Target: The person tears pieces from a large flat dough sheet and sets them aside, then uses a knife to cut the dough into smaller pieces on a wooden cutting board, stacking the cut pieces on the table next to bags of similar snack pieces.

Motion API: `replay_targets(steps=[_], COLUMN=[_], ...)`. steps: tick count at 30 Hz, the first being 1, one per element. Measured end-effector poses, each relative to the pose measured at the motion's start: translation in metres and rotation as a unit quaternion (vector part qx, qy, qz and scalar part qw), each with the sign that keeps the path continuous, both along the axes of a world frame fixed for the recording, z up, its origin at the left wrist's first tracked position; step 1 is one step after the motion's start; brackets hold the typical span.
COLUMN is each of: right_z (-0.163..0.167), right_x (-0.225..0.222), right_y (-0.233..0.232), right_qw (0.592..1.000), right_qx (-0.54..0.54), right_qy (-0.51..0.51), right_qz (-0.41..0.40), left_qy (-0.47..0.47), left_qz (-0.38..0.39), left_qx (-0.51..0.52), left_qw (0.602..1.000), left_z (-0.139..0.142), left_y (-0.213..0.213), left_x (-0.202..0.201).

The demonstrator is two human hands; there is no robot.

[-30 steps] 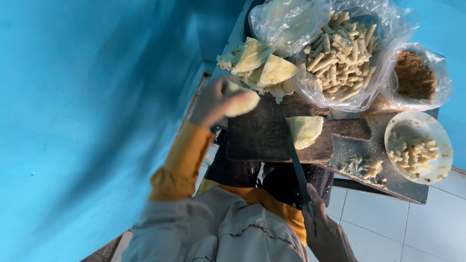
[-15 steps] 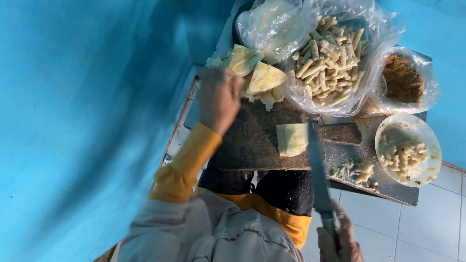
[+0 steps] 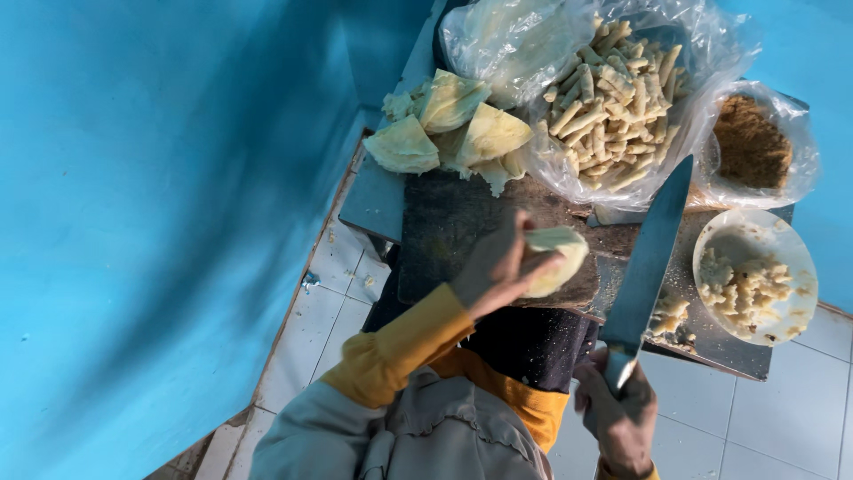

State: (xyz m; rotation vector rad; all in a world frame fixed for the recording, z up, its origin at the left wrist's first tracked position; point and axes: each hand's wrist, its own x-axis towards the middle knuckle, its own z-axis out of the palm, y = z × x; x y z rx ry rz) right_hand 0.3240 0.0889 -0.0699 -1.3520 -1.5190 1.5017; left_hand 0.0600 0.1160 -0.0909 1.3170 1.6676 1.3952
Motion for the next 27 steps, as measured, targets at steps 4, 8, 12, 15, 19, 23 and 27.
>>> replay_targets(steps=[4,8,12,15,19,23,27], right_z=[-0.018,-0.031,-0.045,-0.049,-0.042,-0.025,-0.003], right_x=[-0.023,-0.063,-0.103,-0.111,-0.103,-0.094,-0.065], right_y=[0.006,-0.004,-0.005,0.002,0.009,0.012,0.020], right_qw=[0.980,0.970,0.958,0.950,0.953,0.961,0.993], right_qx=[-0.104,-0.139,-0.090,-0.066,-0.072,-0.083,-0.079], right_qy=[0.167,0.201,0.267,0.290,0.274,0.252,0.084], right_qz=[-0.013,-0.001,-0.054,-0.091,-0.104,-0.085,-0.039], left_qy=[-0.108,-0.171,-0.045,-0.026,-0.080,-0.041,0.088], left_qz=[0.109,0.246,0.242,0.201,0.134,0.072,0.093], left_qx=[0.066,-0.030,-0.103,-0.136,-0.177,-0.196,-0.069], left_qw=[0.986,0.954,0.964,0.970,0.972,0.977,0.989], left_z=[0.005,0.013,0.013,0.013,0.015,0.012,0.000], left_y=[-0.046,-0.076,-0.083,-0.086,-0.091,-0.083,-0.075], left_x=[-0.078,-0.161,-0.181,-0.186,-0.199,-0.209,-0.215])
